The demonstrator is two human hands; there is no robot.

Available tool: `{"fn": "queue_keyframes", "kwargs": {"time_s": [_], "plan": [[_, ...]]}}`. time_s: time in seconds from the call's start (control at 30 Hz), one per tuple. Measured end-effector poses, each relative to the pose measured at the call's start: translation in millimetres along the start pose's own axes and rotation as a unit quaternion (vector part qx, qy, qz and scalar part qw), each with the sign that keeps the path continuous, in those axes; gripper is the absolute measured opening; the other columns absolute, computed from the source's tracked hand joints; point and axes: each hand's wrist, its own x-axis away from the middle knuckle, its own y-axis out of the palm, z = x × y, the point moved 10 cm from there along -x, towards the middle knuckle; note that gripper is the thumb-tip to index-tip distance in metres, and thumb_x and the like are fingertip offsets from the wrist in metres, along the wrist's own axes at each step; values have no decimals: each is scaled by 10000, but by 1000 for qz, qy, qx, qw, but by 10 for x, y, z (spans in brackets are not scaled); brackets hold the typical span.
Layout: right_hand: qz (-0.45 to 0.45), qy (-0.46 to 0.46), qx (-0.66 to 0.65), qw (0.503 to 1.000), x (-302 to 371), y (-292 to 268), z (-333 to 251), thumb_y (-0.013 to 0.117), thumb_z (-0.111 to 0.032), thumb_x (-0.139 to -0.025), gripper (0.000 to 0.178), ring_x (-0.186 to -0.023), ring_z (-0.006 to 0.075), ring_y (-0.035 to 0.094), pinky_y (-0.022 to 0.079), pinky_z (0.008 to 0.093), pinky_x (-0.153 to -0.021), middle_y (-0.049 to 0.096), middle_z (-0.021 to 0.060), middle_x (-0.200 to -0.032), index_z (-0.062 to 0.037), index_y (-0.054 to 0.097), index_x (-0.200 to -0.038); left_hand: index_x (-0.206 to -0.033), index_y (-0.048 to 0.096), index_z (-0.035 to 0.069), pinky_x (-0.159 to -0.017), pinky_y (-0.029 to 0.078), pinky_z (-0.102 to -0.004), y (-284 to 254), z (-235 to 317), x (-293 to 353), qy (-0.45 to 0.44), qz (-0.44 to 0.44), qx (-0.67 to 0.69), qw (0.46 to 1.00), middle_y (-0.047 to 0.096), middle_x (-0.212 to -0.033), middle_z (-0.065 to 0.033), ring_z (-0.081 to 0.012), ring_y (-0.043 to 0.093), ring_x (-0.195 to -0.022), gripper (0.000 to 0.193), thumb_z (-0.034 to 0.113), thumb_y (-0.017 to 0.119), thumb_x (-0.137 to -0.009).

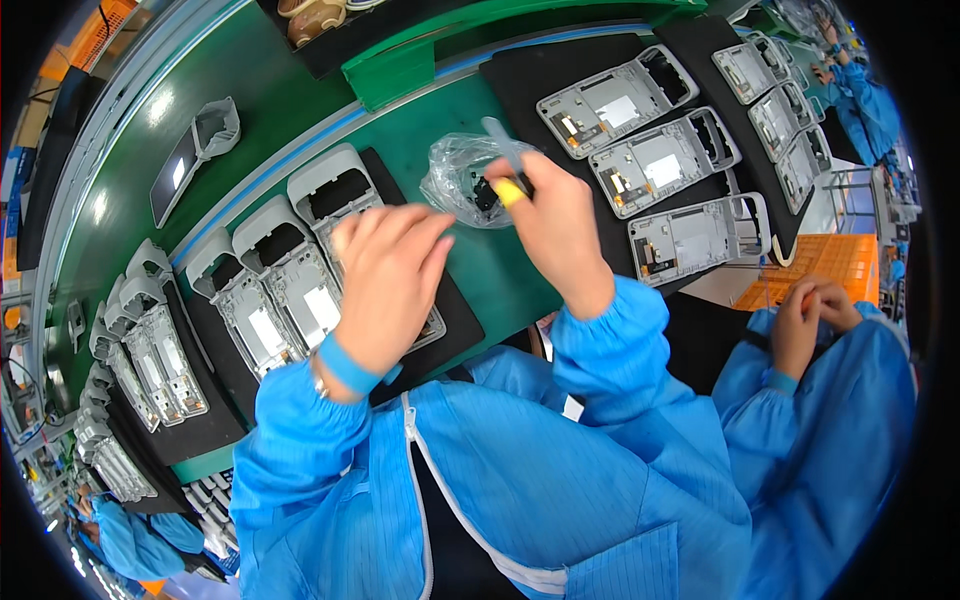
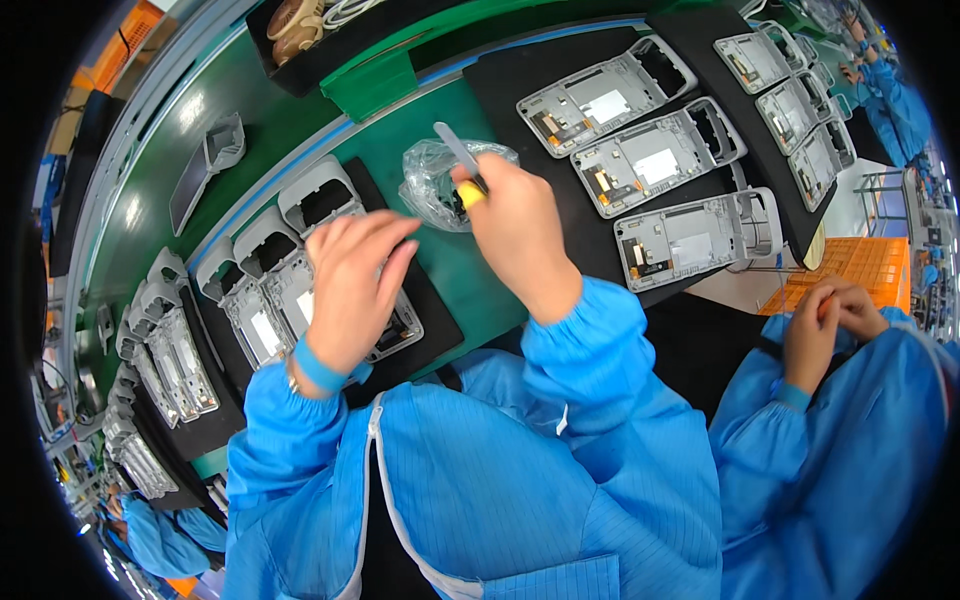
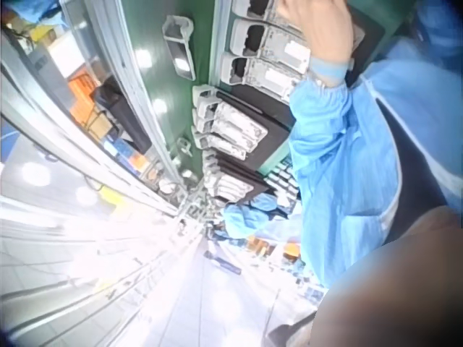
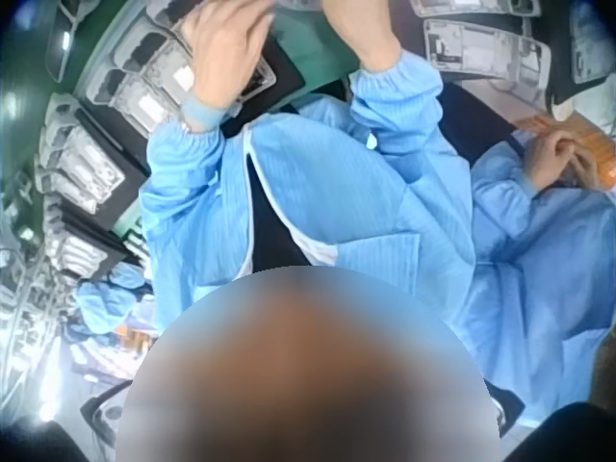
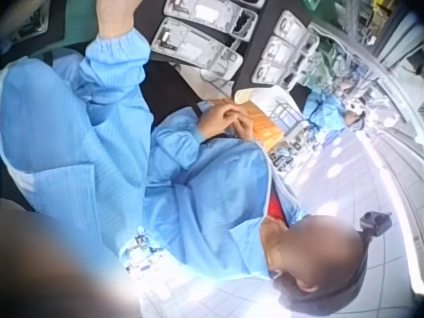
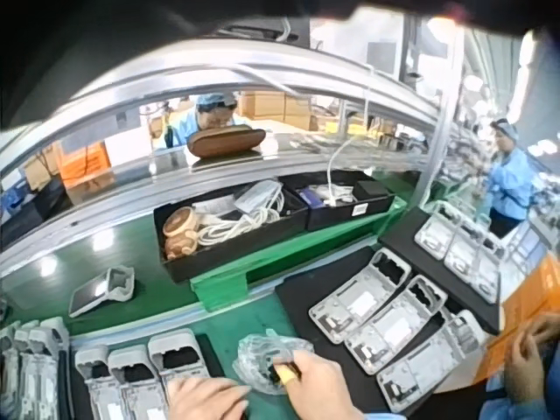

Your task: Assembling electronic components into plastic casings on a production line.

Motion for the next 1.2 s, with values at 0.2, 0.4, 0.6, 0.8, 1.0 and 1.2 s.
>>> {"fn": "queue_keyframes", "kwargs": {"time_s": [0.2, 0.4, 0.6, 0.8, 1.0, 1.2], "plan": [[47, 170, -464, 868, 144, -2, 318, 486, -130, -921, 173, -521, 32, 410, 377, 209, -490, 547, 10, -752, -15, 591, -997, -811, 668, 87, -738, 370, -357, 605, -221, -465, -5, -5, -54, 999, 627, -776, -42, -225, 567, -781, 103, 79, 637, -714], [64, 146, -559, 813, 407, -122, 397, 473, -142, -933, 209, -506, 41, 356, 354, 211, -463, 528, 49, -769, 19, 558, -1034, -774, 675, 82, -705, 391, -356, 811, -257, -576, 1, -34, -94, 995, 611, -731, -43, -226, 565, -743, 88, 79, 659, -688], [25, 159, -573, 803, 409, -18, 434, 476, -126, -930, 194, -494, 33, 345, 325, 194, -449, 524, 51, -775, 16, 550, -1039, -777, 649, 56, -647, 417, -380, 894, -377, -672, -8, -56, -62, 997, 603, -777, -83, -280, 565, -744, 80, 78, 651, -700], [13, 189, -549, 814, 392, 2, 453, 531, -96, -897, 164, -504, 18, 362, 302, 178, -447, 543, 28, -758, -1, 566, -1025, -948, 586, 18, -706, 459, -300, 636, -487, -618, -146, -32, 218, 964, 613, -831, -71, -201, 587, -779, 154, 96, 605, -816], [-88, 144, -395, 903, 287, 262, 10, 606, -49, -832, 167, -738, 47, 524, 416, 199, -641, 598, 5, -827, -16, 629, -994, -1027, 557, -8, -842, 488, -306, 544, -505, 176, -391, -14, 668, 634, 601, -920, -63, -139, 584, -865, 190, 120, 560, -886], [-165, 41, -338, 926, 371, 682, -400, 609, -1, -801, 152, -767, 98, 561, 446, 227, -661, 582, 46, -857, -17, 652, -946, -1036, 540, -21, -786, 489, -259, 91, -625, 624, -390, 98, 601, 690, 606, -927, -74, -139, 592, -840, 213, 72, 602, -855]]}}
